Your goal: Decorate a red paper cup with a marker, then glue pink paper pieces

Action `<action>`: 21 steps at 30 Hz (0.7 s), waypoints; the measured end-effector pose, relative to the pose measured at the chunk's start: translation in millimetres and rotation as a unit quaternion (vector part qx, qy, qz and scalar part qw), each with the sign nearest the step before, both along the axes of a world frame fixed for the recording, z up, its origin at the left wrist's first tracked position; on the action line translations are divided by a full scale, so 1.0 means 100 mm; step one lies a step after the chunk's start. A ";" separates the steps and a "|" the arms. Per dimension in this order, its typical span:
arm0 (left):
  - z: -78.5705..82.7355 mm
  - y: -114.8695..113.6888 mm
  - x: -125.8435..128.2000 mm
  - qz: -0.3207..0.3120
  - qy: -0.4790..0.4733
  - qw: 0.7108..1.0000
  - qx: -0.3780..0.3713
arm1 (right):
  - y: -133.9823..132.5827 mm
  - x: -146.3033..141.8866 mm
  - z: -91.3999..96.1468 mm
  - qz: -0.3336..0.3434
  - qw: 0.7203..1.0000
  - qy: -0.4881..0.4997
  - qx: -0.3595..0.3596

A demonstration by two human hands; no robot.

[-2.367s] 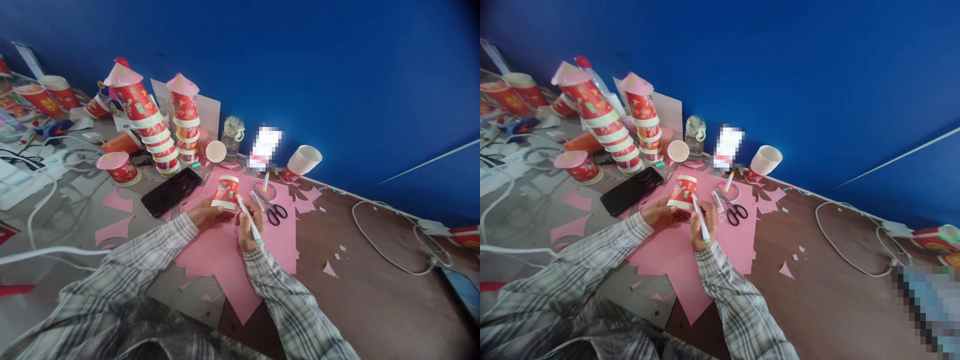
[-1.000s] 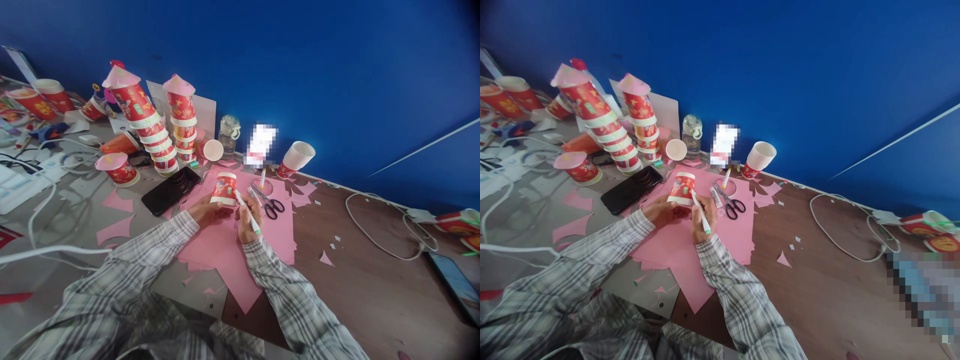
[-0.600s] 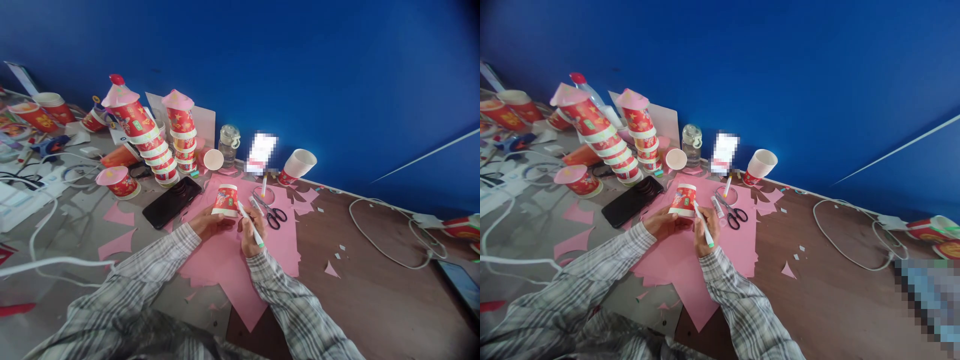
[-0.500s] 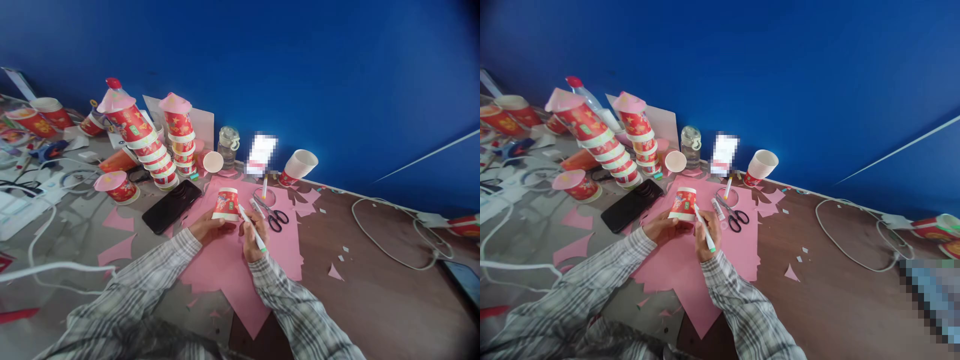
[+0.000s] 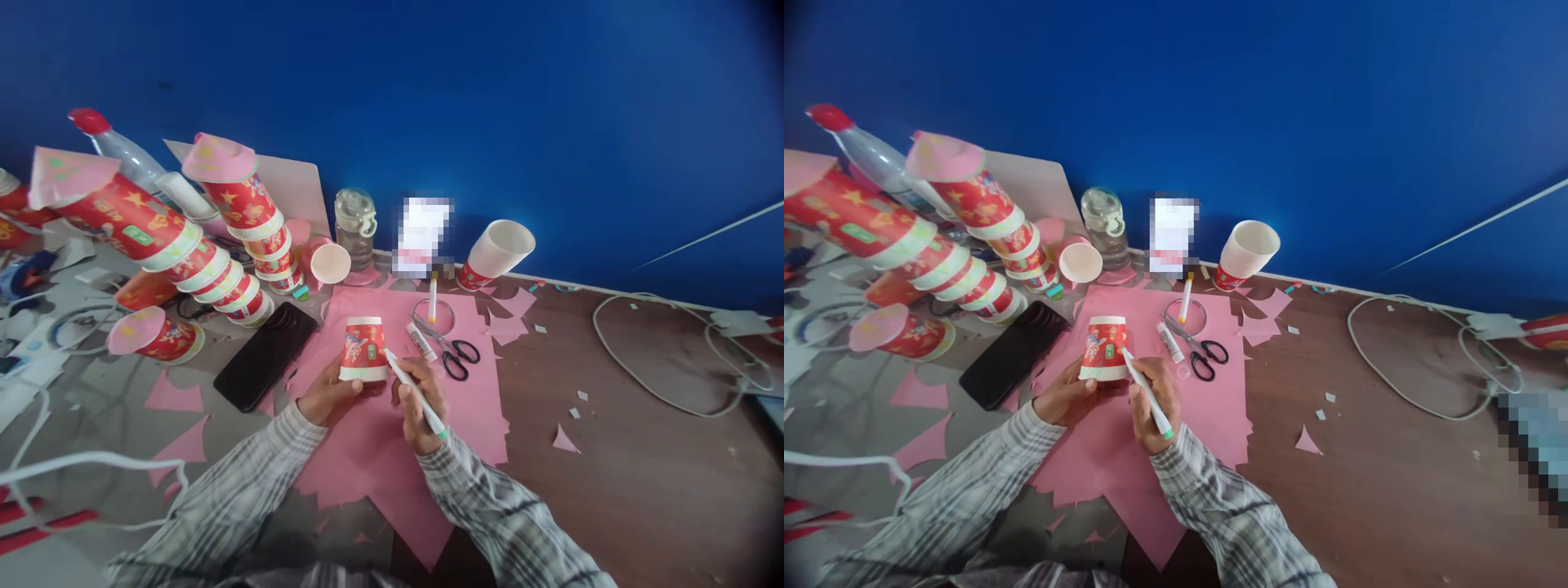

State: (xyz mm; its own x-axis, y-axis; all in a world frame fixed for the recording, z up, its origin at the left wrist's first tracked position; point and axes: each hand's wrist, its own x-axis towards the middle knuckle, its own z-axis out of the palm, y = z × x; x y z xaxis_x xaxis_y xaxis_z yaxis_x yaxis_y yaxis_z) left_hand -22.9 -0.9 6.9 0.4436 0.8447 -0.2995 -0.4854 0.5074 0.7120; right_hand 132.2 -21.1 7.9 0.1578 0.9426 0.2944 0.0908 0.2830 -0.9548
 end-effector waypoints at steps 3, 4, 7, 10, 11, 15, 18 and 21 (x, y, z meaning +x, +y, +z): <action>0.02 0.00 0.01 -0.005 0.020 1.000 -0.003 | 0.01 0.01 0.03 -0.002 0.999 0.021 -0.032; 0.03 0.00 0.01 -0.005 0.027 1.000 -0.004 | 0.01 0.01 0.04 -0.005 0.999 0.030 -0.039; 0.03 0.00 0.01 -0.007 0.038 0.999 0.001 | 0.02 0.01 0.06 -0.005 0.997 0.064 -0.047; 0.01 0.00 0.01 -0.010 0.033 0.999 -0.001 | 0.01 0.01 0.07 0.008 0.996 0.083 -0.044; 0.01 0.00 0.01 -0.006 0.028 1.000 -0.004 | 0.01 0.01 0.06 0.014 0.995 0.090 -0.043; 0.01 0.00 0.02 0.005 0.005 1.000 0.003 | 0.06 0.00 0.00 0.026 0.984 0.173 -0.034; 0.01 0.01 0.03 -0.010 0.003 1.000 0.029 | 0.10 -0.03 -0.02 0.040 0.968 0.245 -0.025; 0.02 0.02 0.05 -0.011 0.006 0.998 0.067 | 0.10 -0.05 0.01 0.079 0.963 0.255 -0.022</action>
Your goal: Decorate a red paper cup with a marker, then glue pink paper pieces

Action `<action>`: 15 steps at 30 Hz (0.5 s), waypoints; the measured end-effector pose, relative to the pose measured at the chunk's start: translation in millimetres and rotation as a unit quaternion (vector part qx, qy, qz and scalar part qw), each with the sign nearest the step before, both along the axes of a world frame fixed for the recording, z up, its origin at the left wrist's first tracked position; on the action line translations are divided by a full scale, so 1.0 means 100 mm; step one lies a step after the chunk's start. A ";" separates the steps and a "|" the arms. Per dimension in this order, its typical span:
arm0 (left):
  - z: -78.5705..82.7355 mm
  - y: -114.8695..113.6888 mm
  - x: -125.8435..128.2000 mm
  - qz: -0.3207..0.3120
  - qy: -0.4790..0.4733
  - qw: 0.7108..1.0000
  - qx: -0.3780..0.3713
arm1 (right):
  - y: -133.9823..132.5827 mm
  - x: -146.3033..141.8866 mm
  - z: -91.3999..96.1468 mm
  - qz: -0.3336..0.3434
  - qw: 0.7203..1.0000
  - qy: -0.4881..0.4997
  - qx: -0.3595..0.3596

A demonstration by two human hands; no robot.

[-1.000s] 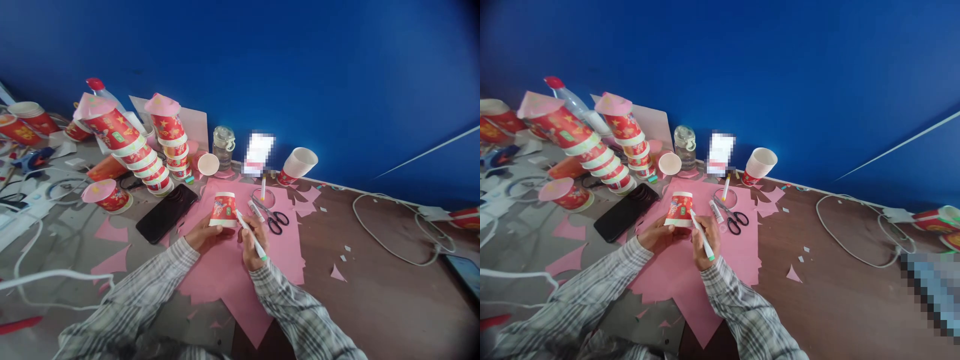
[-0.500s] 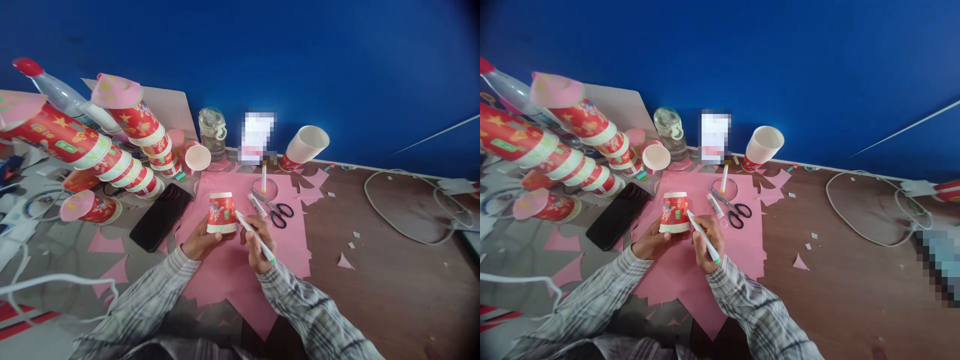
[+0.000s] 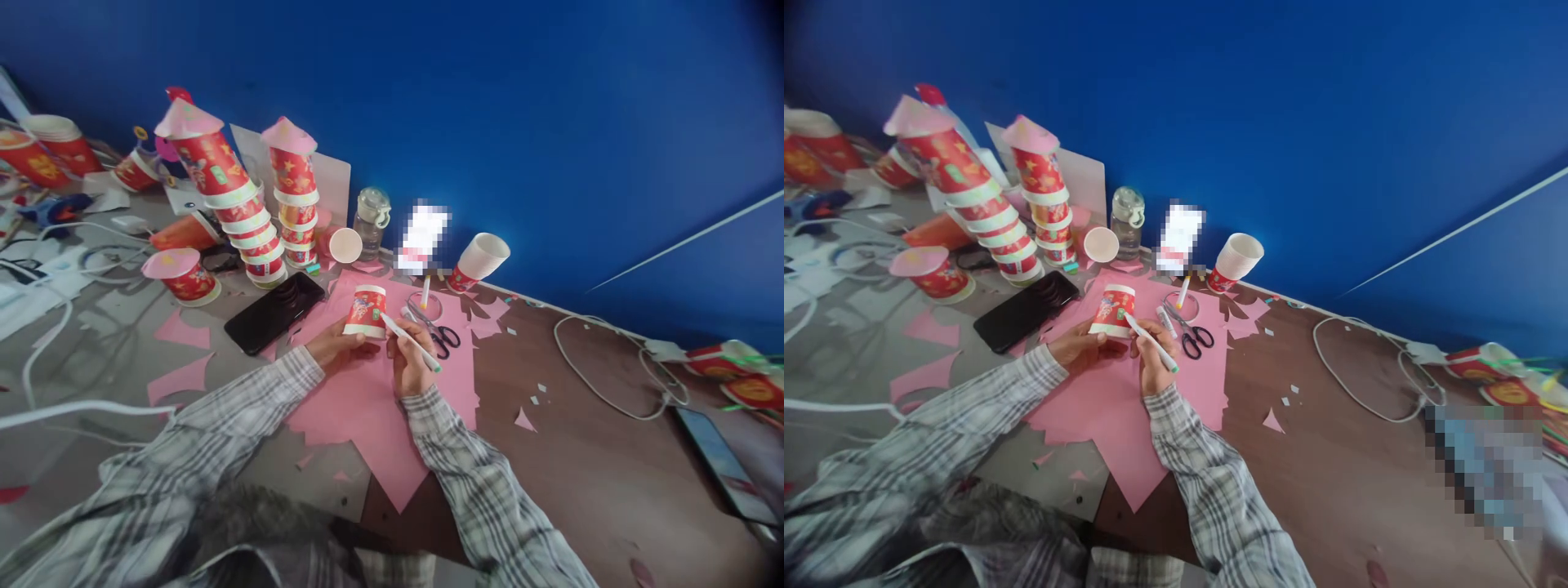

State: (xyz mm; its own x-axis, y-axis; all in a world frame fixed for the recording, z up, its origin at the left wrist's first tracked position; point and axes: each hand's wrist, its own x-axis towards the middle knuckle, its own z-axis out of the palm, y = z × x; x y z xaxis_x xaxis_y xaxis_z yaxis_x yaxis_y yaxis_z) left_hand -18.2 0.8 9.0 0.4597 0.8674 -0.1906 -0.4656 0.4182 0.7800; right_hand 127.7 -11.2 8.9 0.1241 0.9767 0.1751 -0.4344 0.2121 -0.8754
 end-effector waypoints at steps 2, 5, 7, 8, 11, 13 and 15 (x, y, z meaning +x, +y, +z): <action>0.01 0.00 0.01 0.005 0.007 1.000 0.011 | 0.00 0.00 0.04 0.018 1.000 0.006 0.008; 0.00 0.01 0.01 -0.001 0.014 1.000 0.019 | 0.00 0.01 0.11 0.031 0.999 0.021 0.013; -0.01 0.02 0.00 -0.008 0.011 1.000 0.026 | 0.01 0.02 0.14 0.036 0.999 0.025 0.009; -0.01 0.02 0.00 -0.011 0.010 1.000 0.028 | 0.02 0.03 0.15 0.039 0.999 0.026 0.006; -0.02 0.02 -0.01 -0.015 0.007 1.000 0.025 | 0.03 0.03 0.13 0.042 0.999 0.026 -0.006; -0.02 0.02 -0.01 -0.020 0.006 1.000 0.022 | 0.04 0.03 0.10 0.033 0.999 0.024 -0.019; -0.01 0.02 0.00 -0.023 0.004 0.999 0.022 | 0.04 0.02 0.06 0.022 0.999 0.023 -0.026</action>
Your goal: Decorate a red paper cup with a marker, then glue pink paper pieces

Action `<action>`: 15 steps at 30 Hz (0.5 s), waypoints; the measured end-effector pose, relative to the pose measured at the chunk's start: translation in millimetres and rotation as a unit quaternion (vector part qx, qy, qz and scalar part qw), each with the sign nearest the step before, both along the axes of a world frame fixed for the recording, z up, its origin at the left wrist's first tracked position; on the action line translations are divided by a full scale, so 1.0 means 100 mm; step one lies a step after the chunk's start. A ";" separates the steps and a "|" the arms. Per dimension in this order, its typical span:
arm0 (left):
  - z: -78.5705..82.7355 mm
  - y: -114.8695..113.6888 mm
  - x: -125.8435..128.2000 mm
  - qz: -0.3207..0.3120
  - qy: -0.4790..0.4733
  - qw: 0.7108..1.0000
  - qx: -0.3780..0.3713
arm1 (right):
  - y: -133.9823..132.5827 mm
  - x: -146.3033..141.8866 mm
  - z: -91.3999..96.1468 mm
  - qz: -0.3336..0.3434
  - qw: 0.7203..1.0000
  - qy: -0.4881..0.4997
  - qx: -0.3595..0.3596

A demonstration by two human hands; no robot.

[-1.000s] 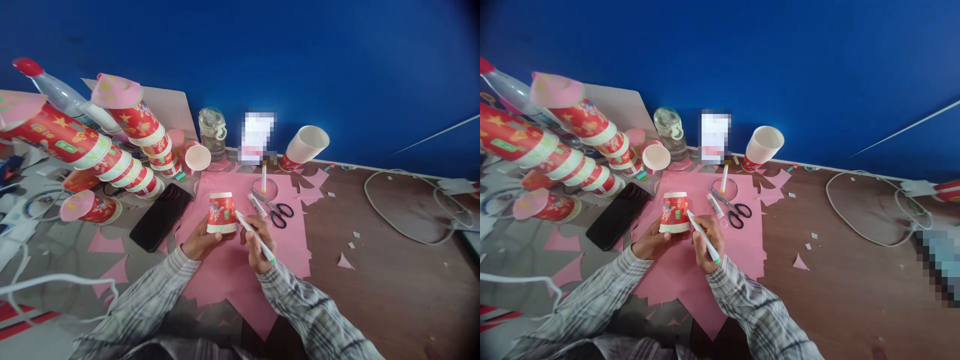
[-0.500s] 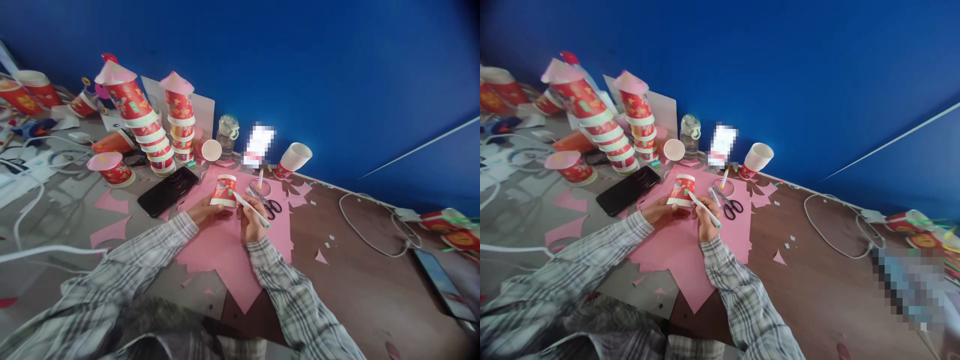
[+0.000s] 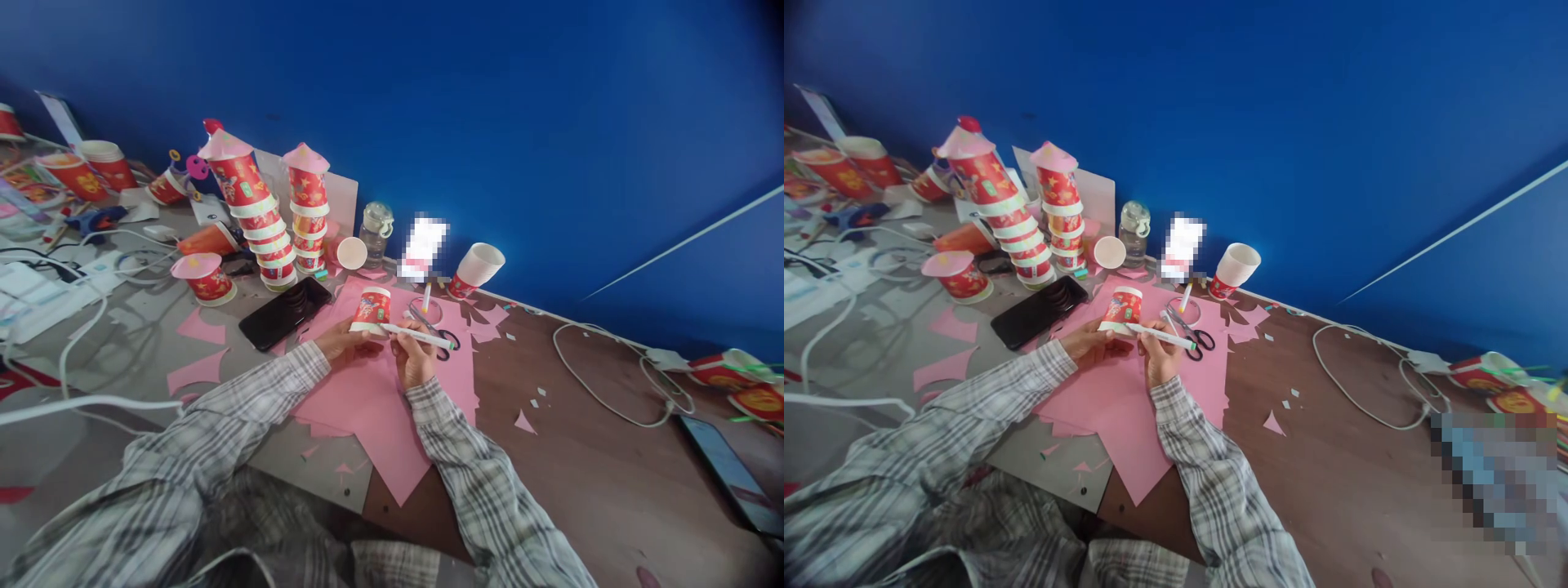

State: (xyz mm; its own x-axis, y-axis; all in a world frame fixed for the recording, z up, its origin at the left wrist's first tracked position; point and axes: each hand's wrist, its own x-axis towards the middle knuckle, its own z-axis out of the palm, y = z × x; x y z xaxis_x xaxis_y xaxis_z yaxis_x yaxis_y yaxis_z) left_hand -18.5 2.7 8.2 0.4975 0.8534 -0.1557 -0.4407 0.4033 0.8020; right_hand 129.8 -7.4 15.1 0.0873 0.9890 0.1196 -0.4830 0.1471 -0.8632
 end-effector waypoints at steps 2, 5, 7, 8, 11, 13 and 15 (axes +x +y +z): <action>0.00 0.00 0.00 0.002 0.001 1.000 0.001 | 0.00 0.00 -0.02 -0.003 1.000 0.000 0.005; -0.02 0.00 0.00 0.003 0.008 1.000 -0.004 | -0.01 0.00 -0.02 0.001 1.000 -0.005 0.006; -0.03 0.01 0.00 0.000 0.011 1.000 -0.005 | -0.01 0.01 -0.01 0.005 1.000 -0.011 0.005; -0.03 0.01 0.00 0.001 0.011 1.000 -0.002 | -0.01 0.01 -0.01 0.007 1.000 -0.014 0.005; -0.02 0.01 0.00 0.004 0.016 1.000 0.011 | -0.01 0.01 0.00 0.004 1.000 -0.020 0.006; -0.01 0.01 0.01 0.006 0.023 1.000 0.015 | -0.01 0.01 -0.01 0.003 1.000 -0.022 0.007; -0.01 0.01 0.01 0.004 0.028 0.999 0.016 | -0.01 0.00 -0.02 0.007 1.000 -0.026 0.010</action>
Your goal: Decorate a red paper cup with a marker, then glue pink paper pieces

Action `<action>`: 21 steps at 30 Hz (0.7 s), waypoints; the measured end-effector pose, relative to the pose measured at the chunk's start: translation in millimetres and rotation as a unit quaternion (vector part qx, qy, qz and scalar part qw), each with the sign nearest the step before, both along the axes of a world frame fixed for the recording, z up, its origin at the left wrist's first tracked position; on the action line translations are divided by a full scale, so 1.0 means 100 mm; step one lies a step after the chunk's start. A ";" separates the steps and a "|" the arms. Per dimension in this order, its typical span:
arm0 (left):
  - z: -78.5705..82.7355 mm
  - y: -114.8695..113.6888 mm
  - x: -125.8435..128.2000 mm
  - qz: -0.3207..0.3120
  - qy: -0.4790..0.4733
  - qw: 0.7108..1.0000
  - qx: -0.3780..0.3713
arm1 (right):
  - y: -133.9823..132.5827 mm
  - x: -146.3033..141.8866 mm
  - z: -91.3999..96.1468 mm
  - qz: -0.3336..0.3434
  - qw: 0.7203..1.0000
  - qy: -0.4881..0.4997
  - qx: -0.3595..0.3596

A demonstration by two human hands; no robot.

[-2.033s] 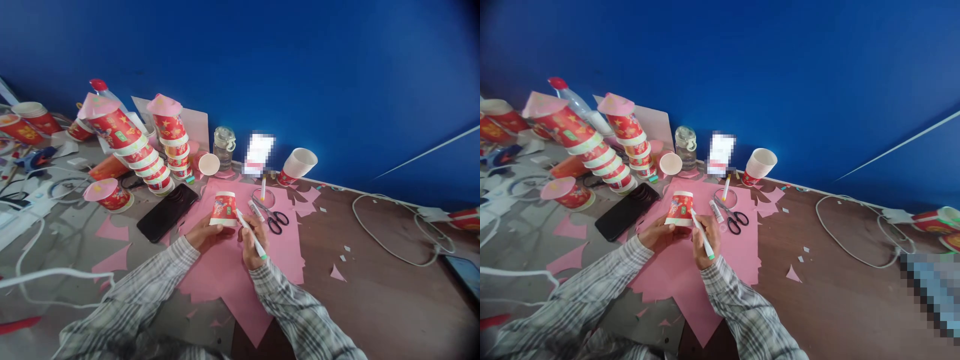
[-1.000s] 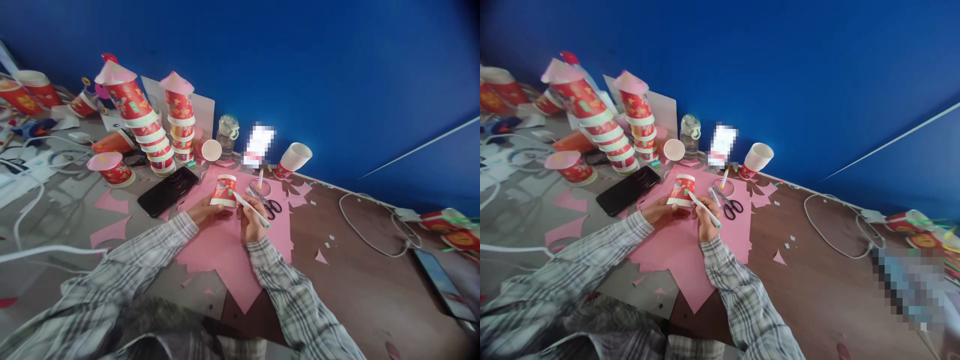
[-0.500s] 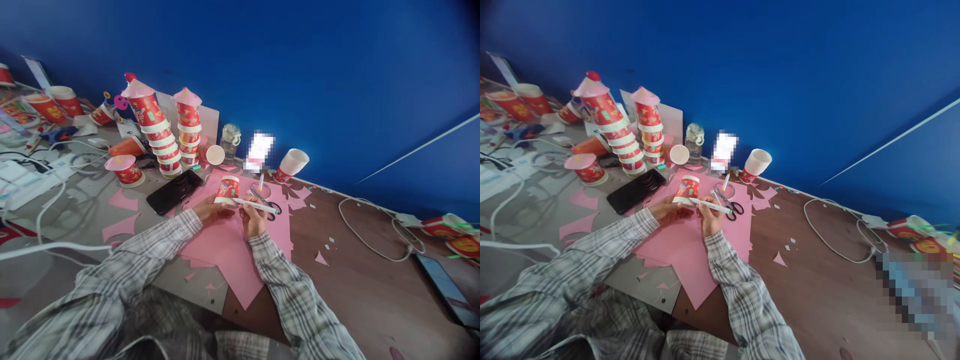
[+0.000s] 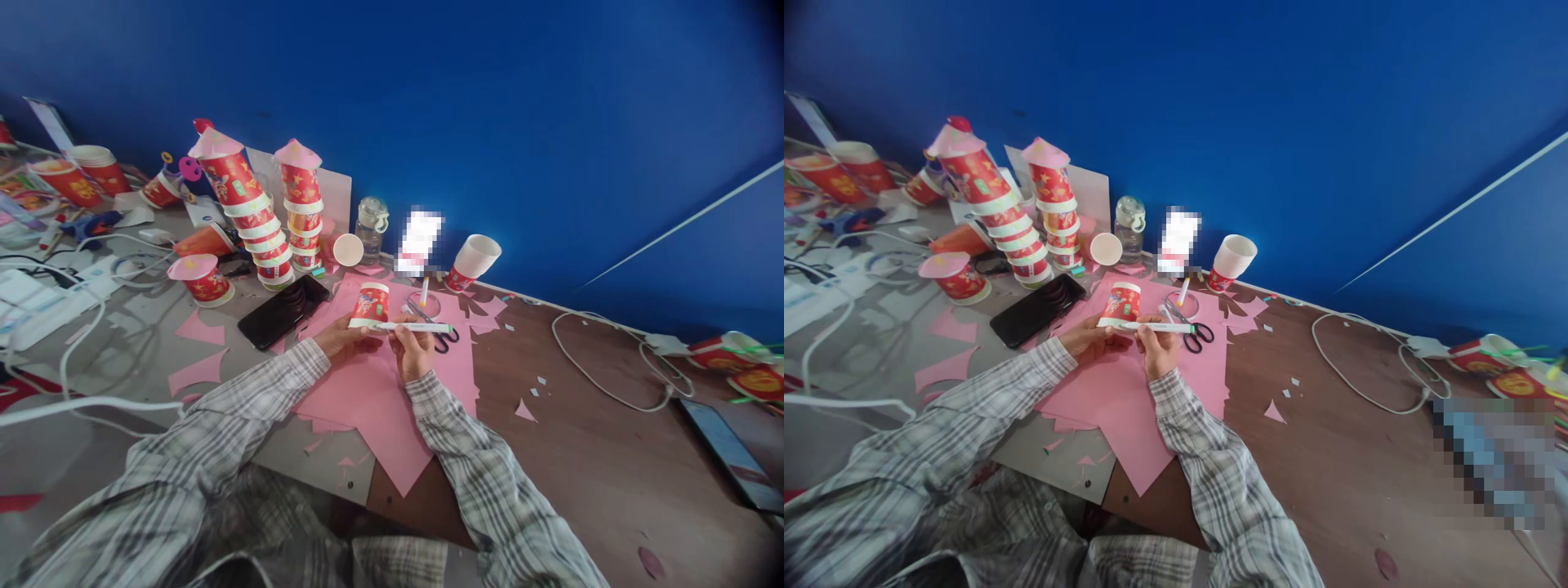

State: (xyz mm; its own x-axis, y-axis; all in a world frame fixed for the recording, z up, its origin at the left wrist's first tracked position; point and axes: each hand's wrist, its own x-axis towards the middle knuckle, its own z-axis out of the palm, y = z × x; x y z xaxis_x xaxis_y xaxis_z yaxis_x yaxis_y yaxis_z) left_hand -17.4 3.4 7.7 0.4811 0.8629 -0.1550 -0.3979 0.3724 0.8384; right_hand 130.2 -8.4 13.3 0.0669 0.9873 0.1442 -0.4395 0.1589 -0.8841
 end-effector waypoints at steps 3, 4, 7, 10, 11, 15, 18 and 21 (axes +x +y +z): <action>-0.01 0.01 0.00 0.002 0.000 1.000 -0.004 | 0.00 0.00 -0.02 0.002 1.000 -0.009 0.004; -0.02 0.01 0.00 0.003 -0.001 1.000 -0.006 | 0.01 0.00 -0.03 0.001 1.000 -0.011 0.004; -0.04 0.02 -0.01 0.002 -0.004 1.000 -0.005 | 0.01 0.00 -0.04 -0.005 1.000 -0.017 0.007; -0.05 0.01 -0.01 -0.003 -0.005 1.000 -0.004 | 0.02 0.00 -0.02 -0.025 1.000 -0.002 0.010; -0.04 0.01 -0.01 -0.003 -0.005 1.000 -0.004 | 0.02 0.00 0.00 -0.030 0.999 0.009 0.011; -0.03 0.01 -0.02 -0.006 -0.003 1.000 0.001 | -0.01 0.00 0.05 -0.014 1.000 0.027 0.005; -0.03 0.01 -0.02 -0.006 -0.002 1.000 0.004 | -0.03 0.00 0.06 -0.002 1.000 0.023 0.001; -0.04 0.01 -0.02 -0.004 -0.004 1.000 0.006 | -0.04 0.00 0.04 -0.008 1.000 0.018 -0.005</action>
